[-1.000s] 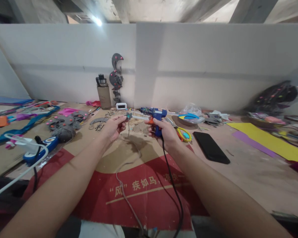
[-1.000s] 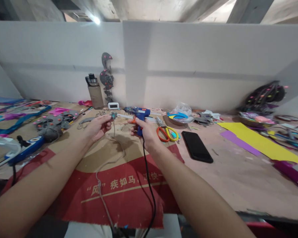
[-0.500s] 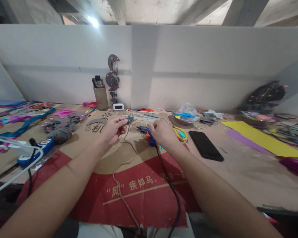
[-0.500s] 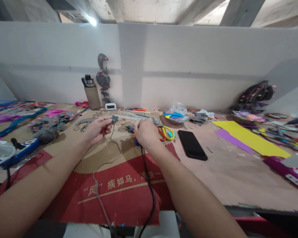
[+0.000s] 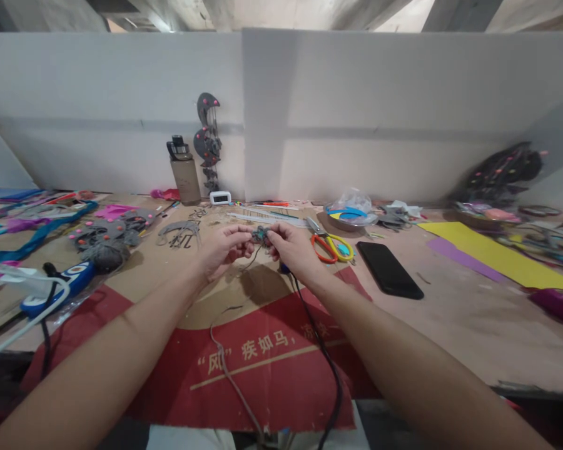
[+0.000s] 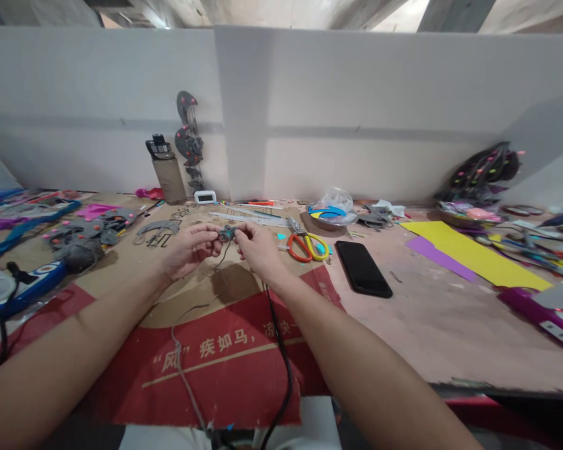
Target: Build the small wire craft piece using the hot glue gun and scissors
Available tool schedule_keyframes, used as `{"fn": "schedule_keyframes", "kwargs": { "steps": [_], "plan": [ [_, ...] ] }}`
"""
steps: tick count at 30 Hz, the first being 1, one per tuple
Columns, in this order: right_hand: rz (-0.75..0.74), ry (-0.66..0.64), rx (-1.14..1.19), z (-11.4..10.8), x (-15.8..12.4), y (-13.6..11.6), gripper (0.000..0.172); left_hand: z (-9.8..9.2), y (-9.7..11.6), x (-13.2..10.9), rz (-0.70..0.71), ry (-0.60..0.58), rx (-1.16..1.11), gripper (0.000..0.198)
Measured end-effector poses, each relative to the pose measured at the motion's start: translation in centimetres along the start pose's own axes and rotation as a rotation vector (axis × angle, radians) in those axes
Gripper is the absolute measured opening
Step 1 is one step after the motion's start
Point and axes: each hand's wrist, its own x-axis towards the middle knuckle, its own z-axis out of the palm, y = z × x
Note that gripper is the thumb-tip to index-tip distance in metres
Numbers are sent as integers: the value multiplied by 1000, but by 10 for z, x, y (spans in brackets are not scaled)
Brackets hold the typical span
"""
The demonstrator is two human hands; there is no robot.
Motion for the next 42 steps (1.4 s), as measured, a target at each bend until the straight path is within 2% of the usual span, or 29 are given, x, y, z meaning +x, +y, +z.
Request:
{"fn": "schedule_keyframes", "kwargs": {
  "steps": [3, 7, 12, 22, 34, 38, 42],
  "plan": [
    [-83, 14, -134, 0, -2, -1, 15, 1, 4, -2, -25, -4, -31, 25],
    [-212, 6, -318, 1, -6, -3, 17, 0, 5, -3, -41, 65, 61, 26],
    [-268, -12, -382, 2, -7, -4, 18, -2, 2, -1, -57, 94, 124, 24],
    [-144, -14, -263, 3, -10, -9, 16, 0, 3, 0, -55, 105, 185, 21],
    [-66, -27, -197, 8, -13, -11, 16, 0, 0, 0, 56, 91, 448, 10],
    [44, -33, -75, 8, -10, -10, 13, 0, 1, 1, 25, 94, 390, 14],
    [111, -16, 61, 6, -6, -7, 13, -4, 4, 2, -45, 0, 222, 21]
  ]
}}
